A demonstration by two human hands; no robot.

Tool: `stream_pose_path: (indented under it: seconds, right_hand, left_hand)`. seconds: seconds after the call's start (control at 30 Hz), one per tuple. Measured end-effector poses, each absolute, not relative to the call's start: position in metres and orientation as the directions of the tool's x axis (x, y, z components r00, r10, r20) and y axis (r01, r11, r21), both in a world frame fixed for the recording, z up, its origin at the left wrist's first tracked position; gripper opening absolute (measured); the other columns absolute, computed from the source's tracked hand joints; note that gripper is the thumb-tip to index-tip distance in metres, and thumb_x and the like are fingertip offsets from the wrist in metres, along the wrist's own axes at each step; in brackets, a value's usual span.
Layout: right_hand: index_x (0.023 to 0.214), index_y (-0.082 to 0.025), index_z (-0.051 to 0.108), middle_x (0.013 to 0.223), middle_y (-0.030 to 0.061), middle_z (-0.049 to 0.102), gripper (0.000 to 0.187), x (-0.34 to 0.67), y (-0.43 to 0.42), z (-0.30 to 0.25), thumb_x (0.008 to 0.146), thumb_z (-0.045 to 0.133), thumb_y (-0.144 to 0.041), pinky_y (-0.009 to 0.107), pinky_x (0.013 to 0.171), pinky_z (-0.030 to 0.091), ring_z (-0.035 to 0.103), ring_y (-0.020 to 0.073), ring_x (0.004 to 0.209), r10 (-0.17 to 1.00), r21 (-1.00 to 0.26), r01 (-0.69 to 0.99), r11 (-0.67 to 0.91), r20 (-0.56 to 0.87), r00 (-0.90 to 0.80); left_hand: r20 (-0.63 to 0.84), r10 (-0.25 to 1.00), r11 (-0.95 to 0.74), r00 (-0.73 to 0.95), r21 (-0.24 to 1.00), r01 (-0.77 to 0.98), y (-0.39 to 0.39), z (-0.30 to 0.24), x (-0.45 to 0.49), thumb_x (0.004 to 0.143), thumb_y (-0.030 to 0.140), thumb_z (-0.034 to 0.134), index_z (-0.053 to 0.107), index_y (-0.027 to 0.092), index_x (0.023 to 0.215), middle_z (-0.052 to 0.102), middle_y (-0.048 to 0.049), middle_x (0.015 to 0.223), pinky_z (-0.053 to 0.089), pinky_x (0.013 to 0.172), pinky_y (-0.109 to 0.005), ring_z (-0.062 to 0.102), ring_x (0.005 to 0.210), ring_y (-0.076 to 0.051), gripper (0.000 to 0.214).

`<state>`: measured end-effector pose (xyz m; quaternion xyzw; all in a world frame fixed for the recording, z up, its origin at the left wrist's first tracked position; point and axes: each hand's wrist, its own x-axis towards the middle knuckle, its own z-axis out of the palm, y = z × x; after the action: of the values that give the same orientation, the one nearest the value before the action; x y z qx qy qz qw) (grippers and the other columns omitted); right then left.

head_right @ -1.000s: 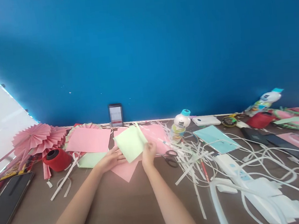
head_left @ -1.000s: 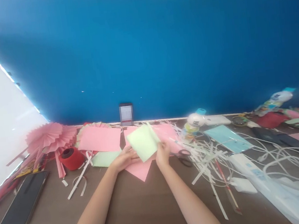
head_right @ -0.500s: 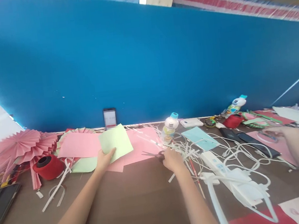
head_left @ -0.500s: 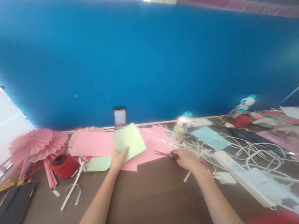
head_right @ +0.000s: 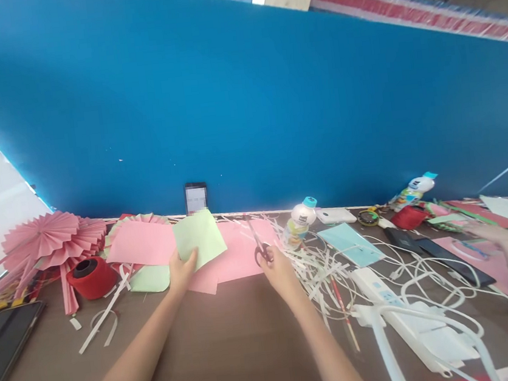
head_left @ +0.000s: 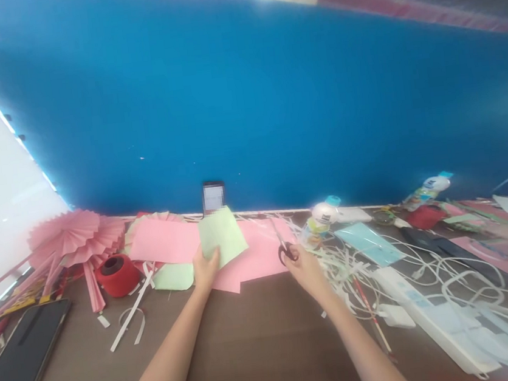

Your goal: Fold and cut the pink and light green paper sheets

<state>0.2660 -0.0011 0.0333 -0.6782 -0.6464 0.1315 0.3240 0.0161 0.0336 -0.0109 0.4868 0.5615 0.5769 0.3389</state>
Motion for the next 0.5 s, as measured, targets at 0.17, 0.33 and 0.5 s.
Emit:
stream_pose_path:
  seconds: [0.17,0.33,0.5]
  right_hand:
    - [0.076,-0.017,0.052,0.069,0.0039,0.061,0.033,0.215,0.024,0.003,0.062,0.062,-0.046,0.027,0.047,0.041,0.053,0.0145,0.049,0.946,-0.907,0.421,0.012,0.148,0.29]
    - [0.068,-0.018,0.049,0.058,-0.0024,0.052,0.033,0.192,0.037,-0.009,0.057,0.069,-0.042,0.022,0.045,0.038,0.047,0.0106,0.049,0.922,-0.991,0.086,0.102,0.127,0.365]
    - [0.071,-0.017,0.049,0.058,-0.0061,0.044,0.031,0.201,0.038,-0.018,0.057,0.073,-0.032,0.019,0.04,0.031,0.038,0.0052,0.045,0.921,-0.969,-0.204,0.138,0.05,0.386]
  left_hand:
    - [0.2,0.943,-0.168,-0.265,0.976,0.138,0.035,-0.013,0.019,0.07,0.032,0.058,0.059,0.017,0.099,0.064,-0.0081,0.094,0.046,0.078,-0.034,0.06,0.087,-0.022,0.032]
    - [0.117,0.972,-0.138,-0.202,0.986,-0.089,0.039,-0.01,0.019,0.066,0.032,0.064,0.062,0.015,0.093,0.065,-0.0095,0.095,0.045,0.083,-0.036,0.059,0.09,-0.024,0.033]
    - [-0.057,0.99,0.113,0.126,0.856,-0.505,0.039,-0.004,0.02,0.066,0.035,0.066,0.06,0.01,0.097,0.063,-0.0137,0.102,0.048,0.081,-0.037,0.059,0.094,-0.025,0.041]
